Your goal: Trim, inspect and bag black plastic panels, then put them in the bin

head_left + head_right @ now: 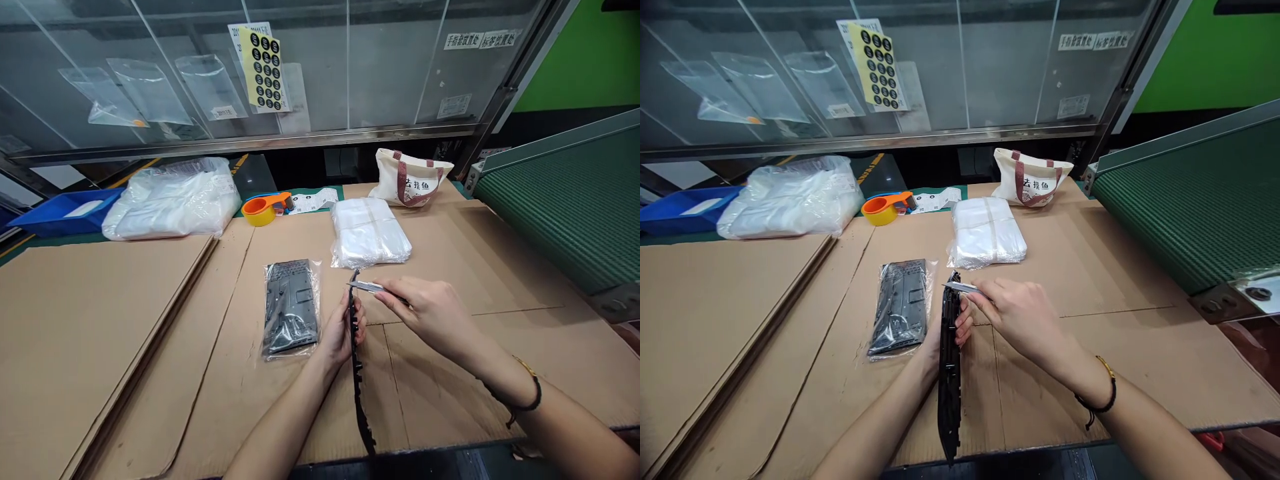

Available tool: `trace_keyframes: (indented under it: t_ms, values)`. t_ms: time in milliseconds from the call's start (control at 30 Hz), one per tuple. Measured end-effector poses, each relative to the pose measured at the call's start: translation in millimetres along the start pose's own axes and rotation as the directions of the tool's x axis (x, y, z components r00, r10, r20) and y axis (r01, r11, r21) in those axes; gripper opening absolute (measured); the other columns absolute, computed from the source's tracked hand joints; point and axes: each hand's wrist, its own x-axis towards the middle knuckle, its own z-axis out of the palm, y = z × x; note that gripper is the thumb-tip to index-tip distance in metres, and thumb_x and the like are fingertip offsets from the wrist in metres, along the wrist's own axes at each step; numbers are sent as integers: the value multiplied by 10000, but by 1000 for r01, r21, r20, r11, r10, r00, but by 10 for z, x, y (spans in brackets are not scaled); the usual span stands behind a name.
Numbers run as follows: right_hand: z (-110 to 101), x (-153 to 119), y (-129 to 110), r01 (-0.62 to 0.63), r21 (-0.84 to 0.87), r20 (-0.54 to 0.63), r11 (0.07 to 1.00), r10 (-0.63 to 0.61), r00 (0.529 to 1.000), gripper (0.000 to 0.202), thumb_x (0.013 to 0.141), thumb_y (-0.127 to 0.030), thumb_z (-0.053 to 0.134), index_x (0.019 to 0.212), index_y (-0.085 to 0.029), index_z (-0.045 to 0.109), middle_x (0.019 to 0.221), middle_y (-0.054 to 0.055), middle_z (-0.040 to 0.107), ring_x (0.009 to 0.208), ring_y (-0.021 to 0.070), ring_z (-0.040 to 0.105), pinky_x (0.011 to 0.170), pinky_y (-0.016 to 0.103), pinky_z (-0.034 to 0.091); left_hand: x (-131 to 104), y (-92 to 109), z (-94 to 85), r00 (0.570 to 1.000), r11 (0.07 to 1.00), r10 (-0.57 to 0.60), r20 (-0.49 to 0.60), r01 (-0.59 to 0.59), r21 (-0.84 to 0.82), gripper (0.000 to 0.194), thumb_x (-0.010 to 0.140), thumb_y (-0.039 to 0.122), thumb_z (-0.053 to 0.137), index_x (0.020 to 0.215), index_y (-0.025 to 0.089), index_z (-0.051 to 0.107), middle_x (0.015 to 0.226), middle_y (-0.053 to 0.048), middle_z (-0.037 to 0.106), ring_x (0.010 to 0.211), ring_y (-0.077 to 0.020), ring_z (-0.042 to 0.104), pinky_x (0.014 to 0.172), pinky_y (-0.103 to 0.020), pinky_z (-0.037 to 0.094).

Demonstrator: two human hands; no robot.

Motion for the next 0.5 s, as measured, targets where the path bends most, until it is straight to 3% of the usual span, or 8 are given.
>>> trace_keyframes:
  t_ms: [233,500]
  values:
    - [8,-76,-50,84,-125,-73,989,-93,993,480,1023,-442,291,995,-204,707,672,17,654,537,122,538,503,273,238,-2,-30,-22,1000,1000,-6,14,6,17,416,815,544,634,709,186,450,460,93,379,308,-43,291,268,-151,206]
    - [-10,-144,-111,168,-125,-44,978,-175,984,380,1015,-390,369,1044,-194,693,639,-7,630,520,127,531,481,285,220,-9,-21,-60,1000,1000,1,28,-1,-8,352,822,426,644,665,179,448,477,79,379,328,-41,308,298,-150,242]
